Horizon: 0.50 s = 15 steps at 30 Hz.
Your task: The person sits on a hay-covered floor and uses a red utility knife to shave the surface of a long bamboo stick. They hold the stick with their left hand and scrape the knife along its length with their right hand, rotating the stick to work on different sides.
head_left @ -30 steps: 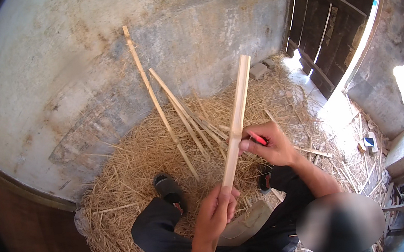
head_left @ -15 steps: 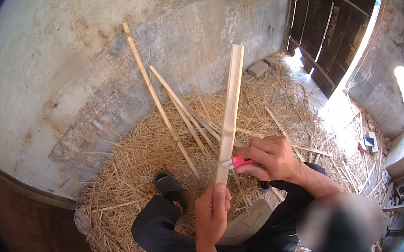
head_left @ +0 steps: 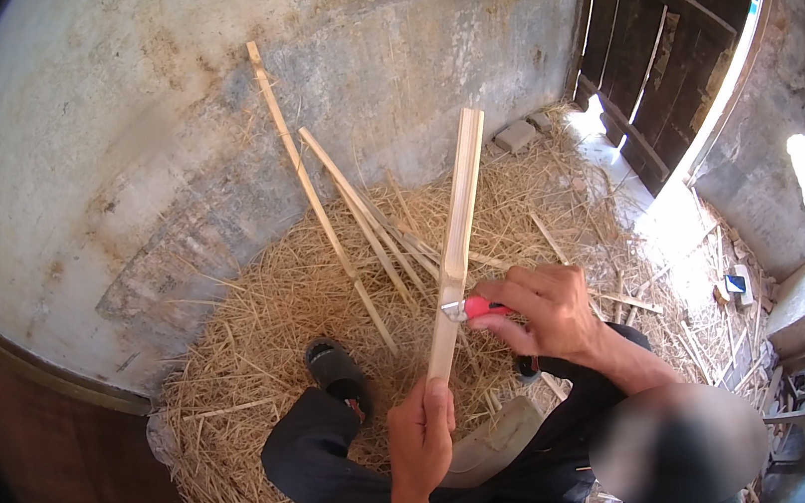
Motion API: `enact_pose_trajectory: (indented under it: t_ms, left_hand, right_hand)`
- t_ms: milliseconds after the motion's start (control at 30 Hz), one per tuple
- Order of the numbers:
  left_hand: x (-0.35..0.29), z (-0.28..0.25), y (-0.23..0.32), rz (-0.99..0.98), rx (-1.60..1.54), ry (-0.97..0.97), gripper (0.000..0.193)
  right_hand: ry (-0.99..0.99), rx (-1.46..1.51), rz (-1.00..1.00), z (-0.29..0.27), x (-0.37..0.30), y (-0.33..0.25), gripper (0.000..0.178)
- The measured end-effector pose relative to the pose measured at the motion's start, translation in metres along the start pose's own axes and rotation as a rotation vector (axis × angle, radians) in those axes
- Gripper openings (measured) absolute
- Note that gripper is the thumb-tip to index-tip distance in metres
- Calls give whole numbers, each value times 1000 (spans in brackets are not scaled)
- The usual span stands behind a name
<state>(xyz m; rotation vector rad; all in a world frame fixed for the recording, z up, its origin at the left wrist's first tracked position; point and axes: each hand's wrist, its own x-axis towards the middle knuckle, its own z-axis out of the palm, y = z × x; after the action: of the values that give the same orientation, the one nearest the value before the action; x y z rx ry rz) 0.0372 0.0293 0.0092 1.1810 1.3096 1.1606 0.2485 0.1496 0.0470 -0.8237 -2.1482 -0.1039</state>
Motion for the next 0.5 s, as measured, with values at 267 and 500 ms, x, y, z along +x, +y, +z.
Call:
enact_pose_trajectory:
  t_ms: [267, 500]
  left_hand:
    - [-4, -6, -2, -169, -238, -116, 43]
    - [-4, -11, 2, -150, -133, -79, 43]
  right_hand:
    - [11, -63, 22, -4, 3, -3, 32]
    - [69, -109, 17, -4, 6, -11, 31]
